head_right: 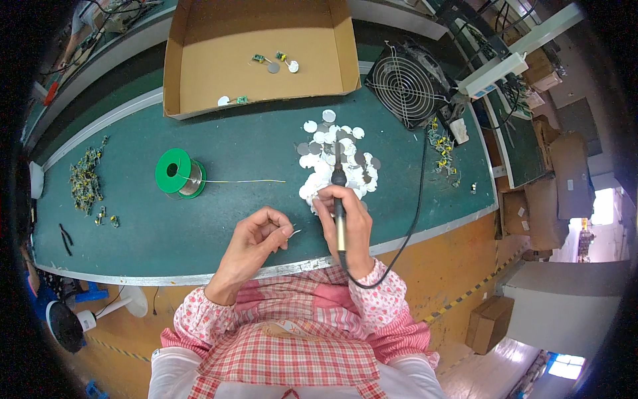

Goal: The person solders small circuit boards to round metal plates using a soldering iron and solder wire, placing the assembled components into a cardboard box.

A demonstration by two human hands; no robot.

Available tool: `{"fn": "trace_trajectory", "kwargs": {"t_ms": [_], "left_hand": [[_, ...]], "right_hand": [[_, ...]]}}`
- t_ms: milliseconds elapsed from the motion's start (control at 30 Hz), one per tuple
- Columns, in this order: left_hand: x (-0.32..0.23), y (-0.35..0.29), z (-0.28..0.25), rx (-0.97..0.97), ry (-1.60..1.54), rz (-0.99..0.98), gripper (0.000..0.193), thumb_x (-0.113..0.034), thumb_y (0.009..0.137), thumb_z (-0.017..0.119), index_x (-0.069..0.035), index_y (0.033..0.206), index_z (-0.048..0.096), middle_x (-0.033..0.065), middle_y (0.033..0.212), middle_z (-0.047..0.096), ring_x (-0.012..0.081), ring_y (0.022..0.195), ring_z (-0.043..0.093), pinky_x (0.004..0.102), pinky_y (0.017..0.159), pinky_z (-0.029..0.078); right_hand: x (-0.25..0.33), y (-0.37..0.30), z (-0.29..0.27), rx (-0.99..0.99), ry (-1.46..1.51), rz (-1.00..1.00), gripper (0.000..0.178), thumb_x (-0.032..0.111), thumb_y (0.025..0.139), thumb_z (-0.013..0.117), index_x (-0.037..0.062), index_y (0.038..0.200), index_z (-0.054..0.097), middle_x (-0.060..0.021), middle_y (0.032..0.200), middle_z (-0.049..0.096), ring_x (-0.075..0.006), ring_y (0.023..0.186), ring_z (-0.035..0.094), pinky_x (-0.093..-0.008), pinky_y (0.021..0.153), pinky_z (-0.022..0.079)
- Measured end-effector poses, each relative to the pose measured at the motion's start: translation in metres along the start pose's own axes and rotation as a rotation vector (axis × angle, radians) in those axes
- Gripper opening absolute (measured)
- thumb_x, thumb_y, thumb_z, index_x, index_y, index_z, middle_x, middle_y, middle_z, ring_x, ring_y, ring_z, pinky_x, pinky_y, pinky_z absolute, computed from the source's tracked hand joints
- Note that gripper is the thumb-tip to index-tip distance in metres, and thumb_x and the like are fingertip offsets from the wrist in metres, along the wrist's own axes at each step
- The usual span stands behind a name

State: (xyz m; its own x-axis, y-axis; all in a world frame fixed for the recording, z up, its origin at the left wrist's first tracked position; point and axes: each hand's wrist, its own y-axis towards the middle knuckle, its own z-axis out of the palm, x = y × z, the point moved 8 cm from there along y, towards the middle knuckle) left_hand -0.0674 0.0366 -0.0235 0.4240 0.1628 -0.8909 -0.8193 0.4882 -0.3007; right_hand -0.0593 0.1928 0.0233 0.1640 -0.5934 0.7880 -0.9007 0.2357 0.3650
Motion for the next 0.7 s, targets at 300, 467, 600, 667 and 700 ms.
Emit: {"fn": "trace_trajectory", "kwargs": {"t_ms": [300,467,600,667,700], "left_hand": [[-0.012,-0.005,0.015,0.008,-0.032,0.116,0.009,-0.005,0.088,0.064,0.000,0.094,0.059,0.0006,0.083,0.062,0.0044,0.070,0.056,0.0191,0.061,0.045],[-0.015,-0.008,0.018,-0.021,0.032,0.177,0.008,-0.006,0.086,0.065,-0.001,0.091,0.061,-0.0020,0.077,0.062,0.0017,0.065,0.054,0.0174,0.057,0.042],[-0.019,-0.010,0.019,-0.048,0.168,0.220,0.008,-0.007,0.084,0.068,-0.002,0.087,0.063,-0.0018,0.073,0.063,0.0008,0.062,0.053,0.0180,0.054,0.041],[-0.020,-0.010,0.020,-0.062,0.194,0.237,0.008,-0.007,0.083,0.068,-0.002,0.087,0.064,-0.0015,0.073,0.063,0.0008,0.061,0.052,0.0182,0.053,0.041],[-0.021,-0.011,0.020,-0.072,0.199,0.243,0.008,-0.007,0.083,0.068,-0.002,0.088,0.065,-0.0012,0.073,0.064,0.0007,0.060,0.052,0.0181,0.053,0.040]], "right_hand": [[0.029,-0.018,-0.023,0.123,0.240,0.074,0.022,-0.004,0.082,0.067,0.0032,0.098,0.054,-0.0106,0.095,0.065,-0.0131,0.085,0.063,-0.0245,0.073,0.050],[0.037,-0.023,-0.028,0.143,0.212,0.047,0.020,-0.003,0.083,0.066,0.0036,0.098,0.054,-0.0114,0.095,0.066,-0.0128,0.084,0.063,-0.0248,0.073,0.051],[0.038,-0.026,-0.030,0.143,0.220,0.042,0.020,-0.004,0.083,0.066,0.0036,0.097,0.054,-0.0115,0.094,0.067,-0.0130,0.084,0.063,-0.0248,0.072,0.051],[0.040,-0.026,-0.031,0.143,0.210,0.028,0.020,-0.004,0.082,0.066,0.0035,0.097,0.055,-0.0117,0.094,0.067,-0.0133,0.084,0.064,-0.0249,0.072,0.051],[0.040,-0.026,-0.031,0.143,0.211,0.027,0.020,-0.004,0.082,0.066,0.0035,0.097,0.055,-0.0117,0.094,0.067,-0.0133,0.084,0.064,-0.0249,0.072,0.051]]}}
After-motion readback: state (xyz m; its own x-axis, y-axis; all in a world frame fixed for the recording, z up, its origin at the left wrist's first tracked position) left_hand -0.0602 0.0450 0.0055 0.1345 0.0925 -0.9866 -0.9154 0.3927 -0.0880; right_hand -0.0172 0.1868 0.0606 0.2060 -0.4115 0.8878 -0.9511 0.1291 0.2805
